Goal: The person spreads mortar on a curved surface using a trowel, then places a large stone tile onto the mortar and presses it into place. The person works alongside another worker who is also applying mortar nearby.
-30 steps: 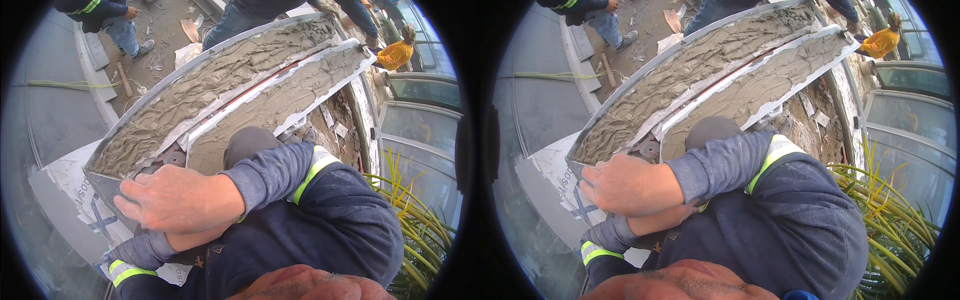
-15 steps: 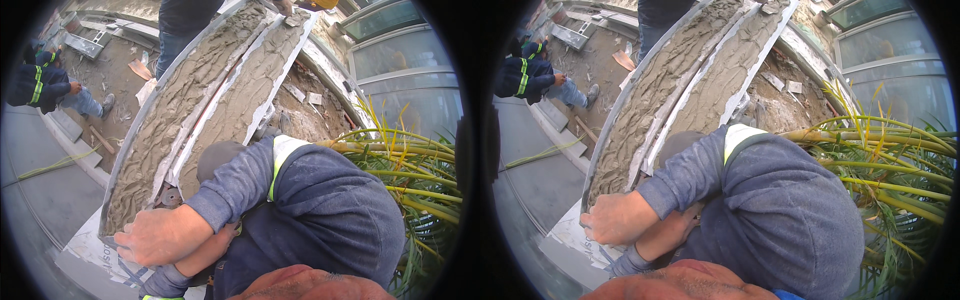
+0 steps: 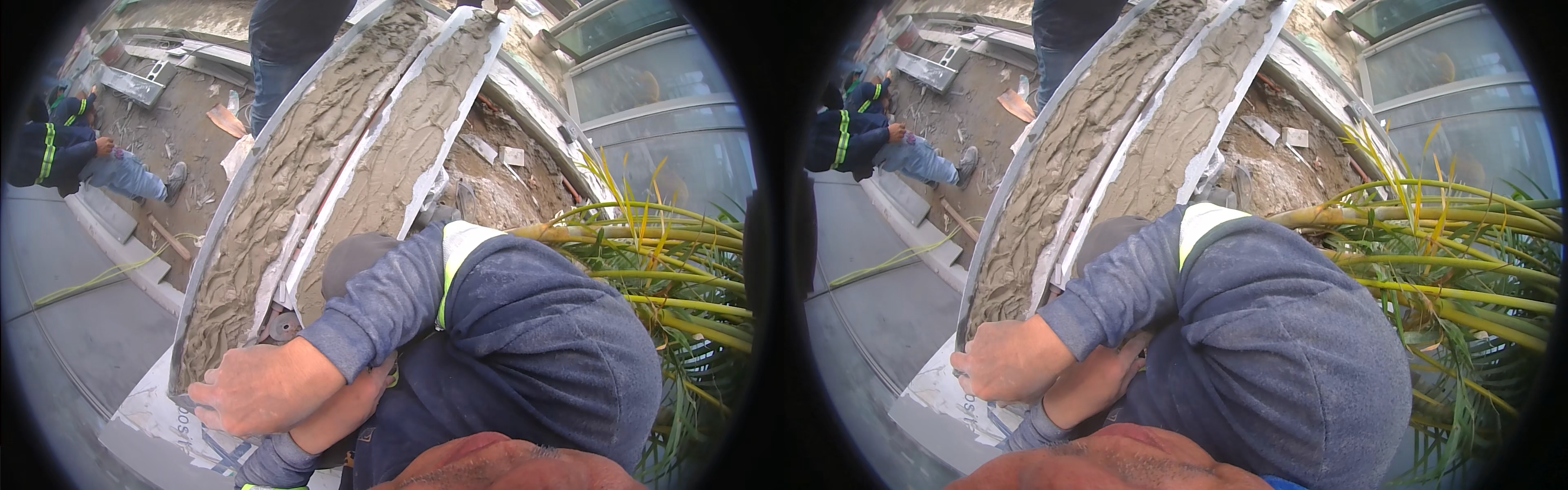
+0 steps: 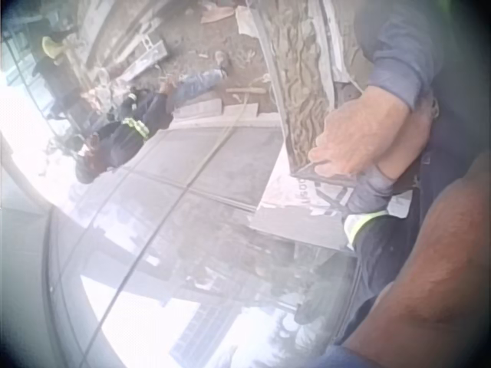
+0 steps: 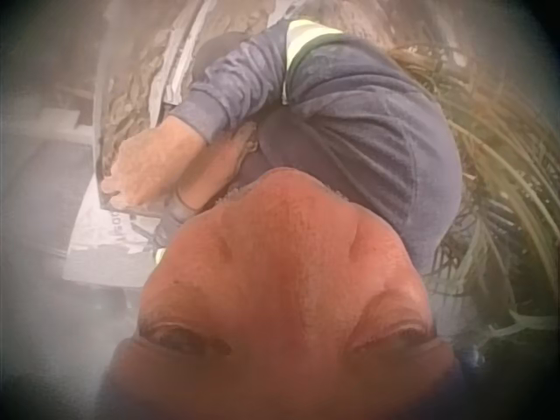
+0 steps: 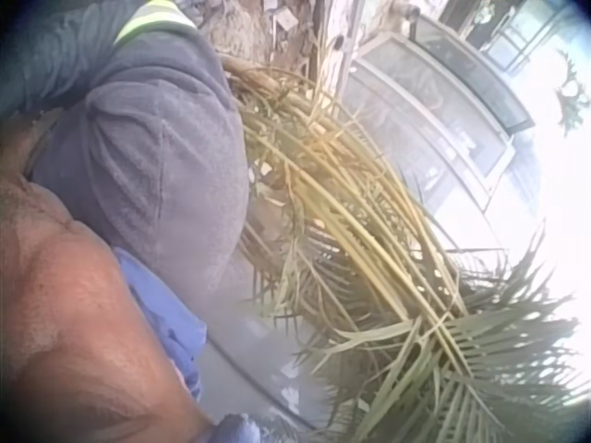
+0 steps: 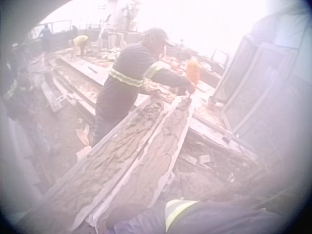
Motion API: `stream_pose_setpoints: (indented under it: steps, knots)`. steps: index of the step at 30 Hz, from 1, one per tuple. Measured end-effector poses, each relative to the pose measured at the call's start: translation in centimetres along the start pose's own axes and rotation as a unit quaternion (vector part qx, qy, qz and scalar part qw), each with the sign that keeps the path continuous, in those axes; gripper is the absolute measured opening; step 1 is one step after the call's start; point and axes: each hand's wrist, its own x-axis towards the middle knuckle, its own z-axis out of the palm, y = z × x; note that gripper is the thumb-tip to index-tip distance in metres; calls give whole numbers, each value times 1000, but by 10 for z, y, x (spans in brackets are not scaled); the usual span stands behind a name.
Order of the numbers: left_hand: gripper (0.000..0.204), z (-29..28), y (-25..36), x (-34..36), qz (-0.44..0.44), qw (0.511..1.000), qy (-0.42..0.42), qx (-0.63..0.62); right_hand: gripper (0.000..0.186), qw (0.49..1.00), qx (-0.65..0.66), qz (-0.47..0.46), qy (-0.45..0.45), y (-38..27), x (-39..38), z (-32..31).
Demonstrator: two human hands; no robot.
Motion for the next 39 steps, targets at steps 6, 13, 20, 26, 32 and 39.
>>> stream_pose_setpoints:
  steps: [6, 13, 20, 26, 32, 39]
  knots:
    - [44, -4, 1, 0, 10, 1000, 6, 13, 41, 1000, -10, -9, 14, 2, 1, 0]
    - [42, 1, -1, -2, 14, 999, 29, 22, 37, 1000, 1, -4, 2, 0, 0, -4]
    - [38, 3, -3, -3, 41, 996, 71, 20, 40, 1000, 0, 3, -7, -2, 1, -2]
    - [37, -2, -1, -4, 53, 990, 87, 94, 40, 1000, 5, 8, -26, 1, 2, -5]
    - [37, -6, 5, -6, 37, 993, 76, 85, 37, 999, 15, 9, -29, 0, 2, -8]
    - [40, -6, 6, -5, 50, 992, 84, 79, 34, 999, 31, -1, -23, 2, 1, -9]
